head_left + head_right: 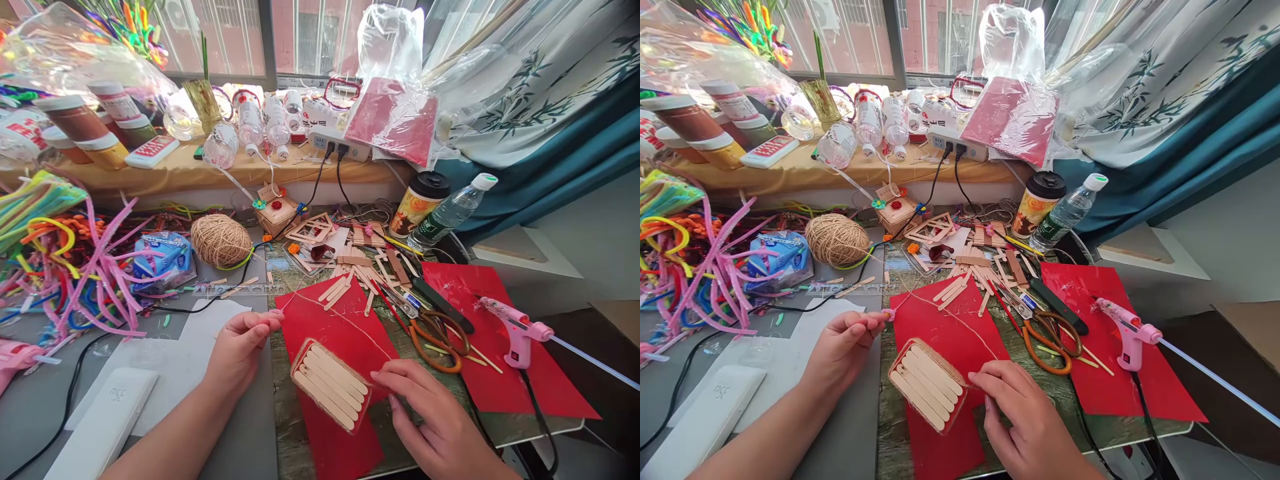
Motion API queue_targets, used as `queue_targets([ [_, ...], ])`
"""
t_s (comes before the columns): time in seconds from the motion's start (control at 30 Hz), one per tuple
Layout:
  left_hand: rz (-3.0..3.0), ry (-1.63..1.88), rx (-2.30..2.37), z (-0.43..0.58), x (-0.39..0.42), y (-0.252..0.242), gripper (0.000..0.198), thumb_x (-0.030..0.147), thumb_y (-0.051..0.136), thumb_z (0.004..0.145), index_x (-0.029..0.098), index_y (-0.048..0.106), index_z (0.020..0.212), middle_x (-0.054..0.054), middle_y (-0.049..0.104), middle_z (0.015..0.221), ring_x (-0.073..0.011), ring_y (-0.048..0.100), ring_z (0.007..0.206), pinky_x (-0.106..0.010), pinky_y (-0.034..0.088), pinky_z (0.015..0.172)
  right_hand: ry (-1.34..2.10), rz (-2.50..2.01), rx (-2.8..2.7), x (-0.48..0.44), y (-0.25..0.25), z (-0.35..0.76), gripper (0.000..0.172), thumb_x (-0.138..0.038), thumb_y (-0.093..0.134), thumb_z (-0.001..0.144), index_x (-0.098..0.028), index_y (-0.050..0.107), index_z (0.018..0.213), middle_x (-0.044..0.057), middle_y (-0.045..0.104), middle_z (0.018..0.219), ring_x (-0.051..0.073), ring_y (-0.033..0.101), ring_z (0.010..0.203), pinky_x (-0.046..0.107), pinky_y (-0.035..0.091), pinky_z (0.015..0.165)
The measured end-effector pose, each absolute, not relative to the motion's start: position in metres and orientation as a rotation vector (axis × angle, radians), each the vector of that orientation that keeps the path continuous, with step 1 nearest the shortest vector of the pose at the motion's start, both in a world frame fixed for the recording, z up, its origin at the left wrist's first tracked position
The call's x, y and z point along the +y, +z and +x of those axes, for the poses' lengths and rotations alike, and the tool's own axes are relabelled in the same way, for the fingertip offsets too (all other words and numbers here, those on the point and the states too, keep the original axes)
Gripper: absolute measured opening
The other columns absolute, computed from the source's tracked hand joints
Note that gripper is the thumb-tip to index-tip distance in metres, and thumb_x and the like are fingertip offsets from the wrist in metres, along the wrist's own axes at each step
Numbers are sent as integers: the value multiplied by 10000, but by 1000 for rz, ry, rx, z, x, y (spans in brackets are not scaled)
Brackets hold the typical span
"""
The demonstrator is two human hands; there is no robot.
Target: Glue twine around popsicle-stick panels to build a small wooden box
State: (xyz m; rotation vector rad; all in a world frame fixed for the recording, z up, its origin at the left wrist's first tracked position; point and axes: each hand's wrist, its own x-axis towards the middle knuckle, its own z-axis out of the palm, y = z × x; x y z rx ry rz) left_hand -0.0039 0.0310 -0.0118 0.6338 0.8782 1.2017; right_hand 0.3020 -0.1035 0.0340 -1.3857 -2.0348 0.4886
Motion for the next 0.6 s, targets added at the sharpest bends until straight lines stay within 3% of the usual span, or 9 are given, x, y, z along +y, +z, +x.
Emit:
queue_targets([
  [0.1, 591, 1209, 867, -3, 33, -13, 347, 457, 1024, 677, 215, 775, 674, -18, 841, 769, -224, 820, 996, -285, 635, 903, 497, -1383, -2037, -104, 35, 301, 418, -64, 496, 1000, -246, 683, 1326, 92, 727, 1161, 204, 742, 1065, 291, 633, 917],
  [0.2, 511, 1189, 855, 2, 35, -11, 292, 523, 862, 889, 249, 848, 987, -58, 857, 1176, -234, 801, 1139, -308, 656, 915, 475, -1378, -2040, -103, 35, 302, 410, -67, 505, 998, -244, 690, 1319, 97, 729, 1170, 207, 745, 1078, 291, 634, 928],
  [0.27, 444, 1149, 816, 5, 36, -8, 306, 464, 723, 1017, 255, 811, 1223, -81, 730, 1469, -253, 712, 1337, -335, 650, 992, 461, -1378, -2045, -103, 34, 302, 403, -70, 513, 995, -241, 698, 1310, 101, 732, 1177, 211, 749, 1084, 292, 637, 935],
  [0.33, 406, 1116, 762, 7, 37, -4, 335, 390, 644, 1067, 239, 759, 1343, -95, 607, 1612, -266, 605, 1470, -353, 620, 1077, 451, -1372, -2052, -102, 34, 302, 402, -71, 516, 992, -237, 702, 1307, 104, 735, 1178, 212, 752, 1086, 291, 638, 939],
  [0.4, 409, 1110, 722, 7, 37, -1, 343, 351, 627, 1073, 229, 743, 1373, -101, 567, 1646, -271, 557, 1515, -357, 600, 1117, 448, -1364, -2058, -101, 33, 302, 405, -69, 514, 990, -233, 702, 1309, 105, 736, 1176, 212, 753, 1085, 290, 638, 938],
  [0.5, 403, 1124, 716, 7, 37, -2, 314, 264, 688, 1031, 240, 761, 1336, -91, 629, 1591, -256, 607, 1470, -330, 612, 1096, 454, -1370, -2061, -101, 33, 302, 410, -70, 514, 989, -235, 700, 1314, 103, 738, 1179, 211, 754, 1083, 290, 639, 939],
  [0.6, 350, 1189, 780, 4, 38, -10, 251, 196, 814, 931, 244, 815, 1178, -72, 829, 1276, -225, 781, 1221, -307, 664, 987, 465, -1379, -2061, -102, 33, 302, 406, -75, 519, 989, -240, 698, 1313, 100, 738, 1184, 210, 755, 1085, 290, 641, 940],
])
